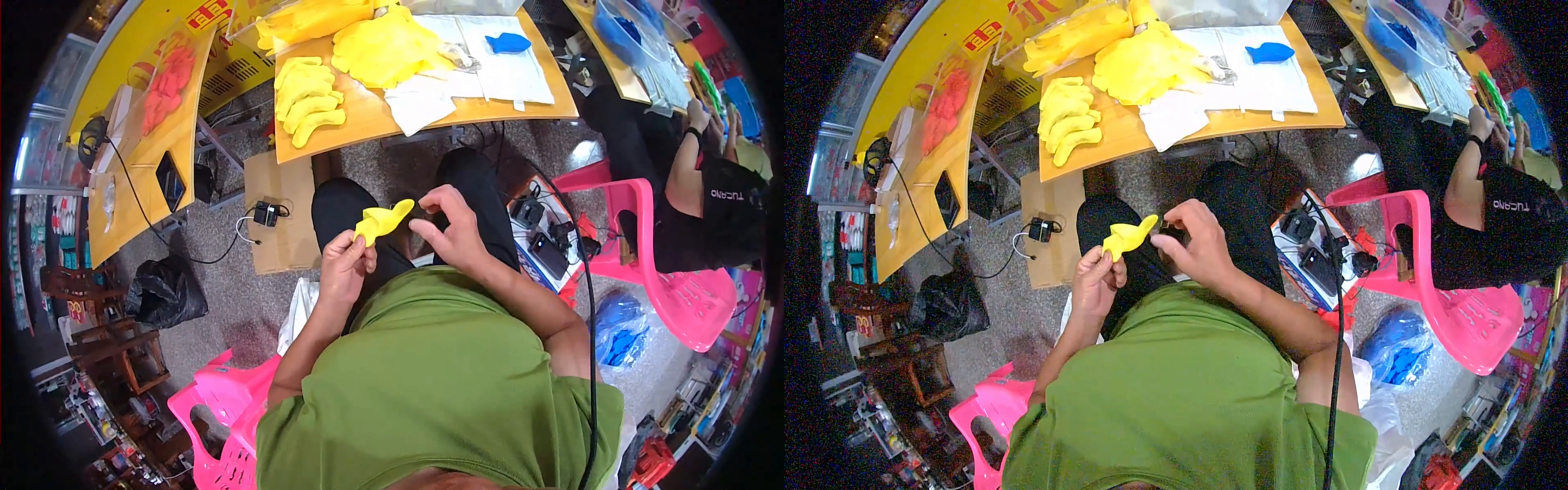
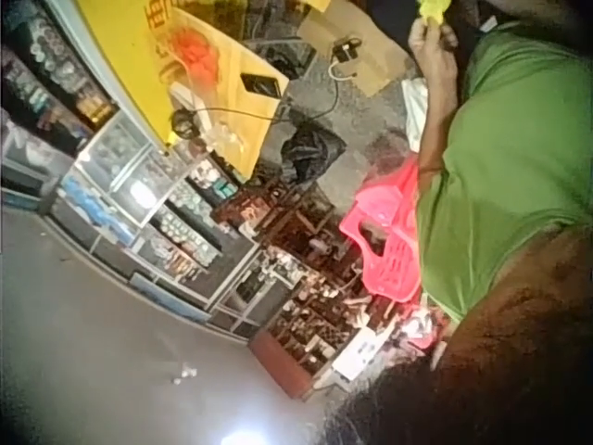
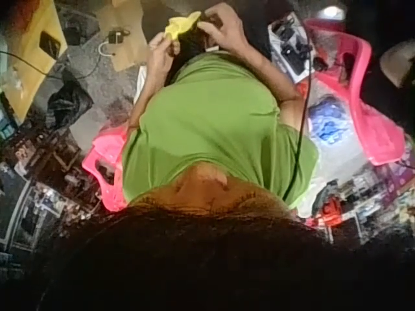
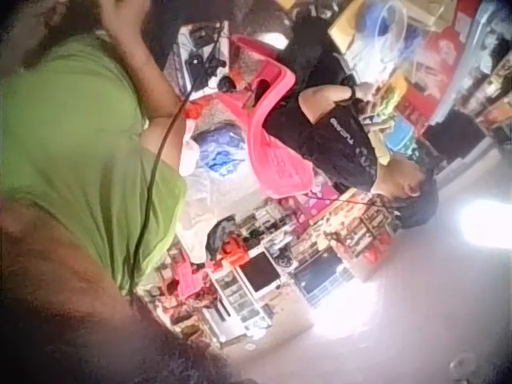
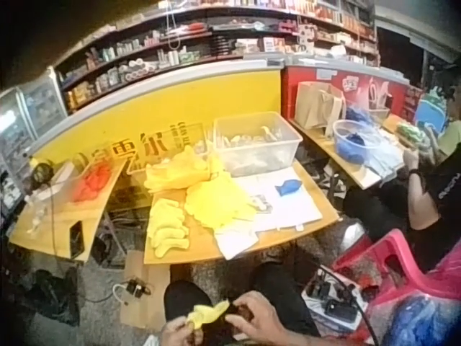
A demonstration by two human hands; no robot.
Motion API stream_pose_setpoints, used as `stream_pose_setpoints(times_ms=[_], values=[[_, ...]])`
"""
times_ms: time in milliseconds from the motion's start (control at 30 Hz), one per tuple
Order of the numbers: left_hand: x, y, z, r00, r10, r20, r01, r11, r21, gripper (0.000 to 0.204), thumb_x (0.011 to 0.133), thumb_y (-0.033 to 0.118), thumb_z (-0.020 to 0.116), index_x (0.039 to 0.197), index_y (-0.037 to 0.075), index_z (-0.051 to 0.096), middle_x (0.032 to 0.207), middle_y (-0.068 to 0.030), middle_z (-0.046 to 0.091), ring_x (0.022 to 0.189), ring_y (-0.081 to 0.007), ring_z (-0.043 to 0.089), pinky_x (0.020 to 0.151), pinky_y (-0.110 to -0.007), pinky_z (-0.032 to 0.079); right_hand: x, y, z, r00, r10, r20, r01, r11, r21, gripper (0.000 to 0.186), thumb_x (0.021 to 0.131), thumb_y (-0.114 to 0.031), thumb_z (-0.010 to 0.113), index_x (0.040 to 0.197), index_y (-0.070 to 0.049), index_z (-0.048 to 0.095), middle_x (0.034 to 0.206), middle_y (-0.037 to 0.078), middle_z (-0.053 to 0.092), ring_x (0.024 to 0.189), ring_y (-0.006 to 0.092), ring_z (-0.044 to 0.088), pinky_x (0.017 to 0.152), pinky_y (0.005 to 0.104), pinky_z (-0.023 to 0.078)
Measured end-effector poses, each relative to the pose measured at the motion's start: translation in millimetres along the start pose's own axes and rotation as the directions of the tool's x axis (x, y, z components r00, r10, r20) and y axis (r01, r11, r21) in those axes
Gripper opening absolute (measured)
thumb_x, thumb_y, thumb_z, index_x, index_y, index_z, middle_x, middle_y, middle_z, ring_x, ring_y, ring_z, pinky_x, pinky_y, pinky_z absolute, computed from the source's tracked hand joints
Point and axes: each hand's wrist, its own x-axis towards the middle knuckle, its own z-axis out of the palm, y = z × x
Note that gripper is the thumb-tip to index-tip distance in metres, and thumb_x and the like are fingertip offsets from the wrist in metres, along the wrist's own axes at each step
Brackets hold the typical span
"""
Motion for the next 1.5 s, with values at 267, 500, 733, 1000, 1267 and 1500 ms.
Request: stream_pose_setpoints(times_ms=[267,500,733,1000,1267,1500], values=[[-6.1,-8.7,15.7,0.998,-0.045,0.051,0.039,0.992,0.119,0.012,0.090,0.017,0.058,0.085,0.005,0.059,0.069,-0.0014,0.057,0.057,-0.0086,0.051,0.052,-0.022,0.039,-8.8,12.3,12.5,0.880,0.339,0.332,-0.474,0.667,0.575,0.010,0.088,-0.013,0.061,0.087,-0.003,0.059,0.070,0.000,0.059,0.060,0.0039,0.051,0.054,0.0191,0.042],[-6.5,-8.8,1.2,0.948,-0.210,0.239,0.259,0.946,-0.195,0.016,0.089,0.019,0.059,0.092,0.004,0.057,0.067,-0.0042,0.056,0.057,-0.0106,0.050,0.054,-0.023,0.039,-6.2,13.9,12.0,0.880,0.301,0.367,-0.475,0.571,0.670,0.009,0.089,-0.009,0.059,0.085,0.000,0.061,0.072,0.001,0.059,0.063,0.0064,0.053,0.058,0.0199,0.044],[2.4,12.2,30.2,0.966,0.194,0.168,-0.252,0.847,0.468,0.022,0.083,-0.001,0.059,0.104,0.000,0.054,0.093,-0.0020,0.054,0.082,-0.0072,0.053,0.074,-0.022,0.045,1.4,6.4,4.3,0.871,0.183,0.455,-0.409,0.784,0.467,0.010,0.089,-0.011,0.061,0.087,-0.001,0.060,0.072,-0.001,0.057,0.064,0.0043,0.052,0.059,0.0190,0.043],[15.1,-4.6,30.4,0.896,0.439,0.061,-0.384,0.701,0.600,0.006,0.082,-0.004,0.055,0.078,-0.001,0.055,0.069,0.0016,0.053,0.064,-0.0038,0.049,0.057,-0.020,0.040,-9.4,-16.0,20.8,0.987,0.160,-0.025,-0.155,0.976,0.152,0.024,0.073,-0.011,0.074,0.086,-0.002,0.056,0.073,0.007,0.056,0.061,0.0125,0.054,0.052,0.0268,0.045],[22.4,-12.8,37.7,0.948,0.318,-0.034,-0.278,0.872,0.403,0.012,0.088,0.002,0.056,0.076,0.000,0.054,0.068,0.0029,0.051,0.064,-0.0027,0.047,0.056,-0.019,0.039,-2.8,-11.9,26.8,0.978,-0.207,-0.008,0.207,0.978,0.009,0.018,0.070,-0.001,0.069,0.084,-0.001,0.057,0.077,0.011,0.057,0.064,0.0247,0.058,0.055,0.0324,0.046],[19.8,-3.4,51.0,0.926,0.376,0.000,-0.324,0.798,0.508,0.021,0.082,-0.007,0.047,0.096,-0.002,0.061,0.085,-0.0030,0.057,0.075,-0.0077,0.053,0.067,-0.022,0.044,-3.6,-7.4,24.8,0.942,-0.296,0.156,0.297,0.955,0.014,0.012,0.074,-0.001,0.063,0.080,-0.002,0.052,0.074,0.012,0.054,0.067,0.0311,0.056,0.057,0.0386,0.045]])
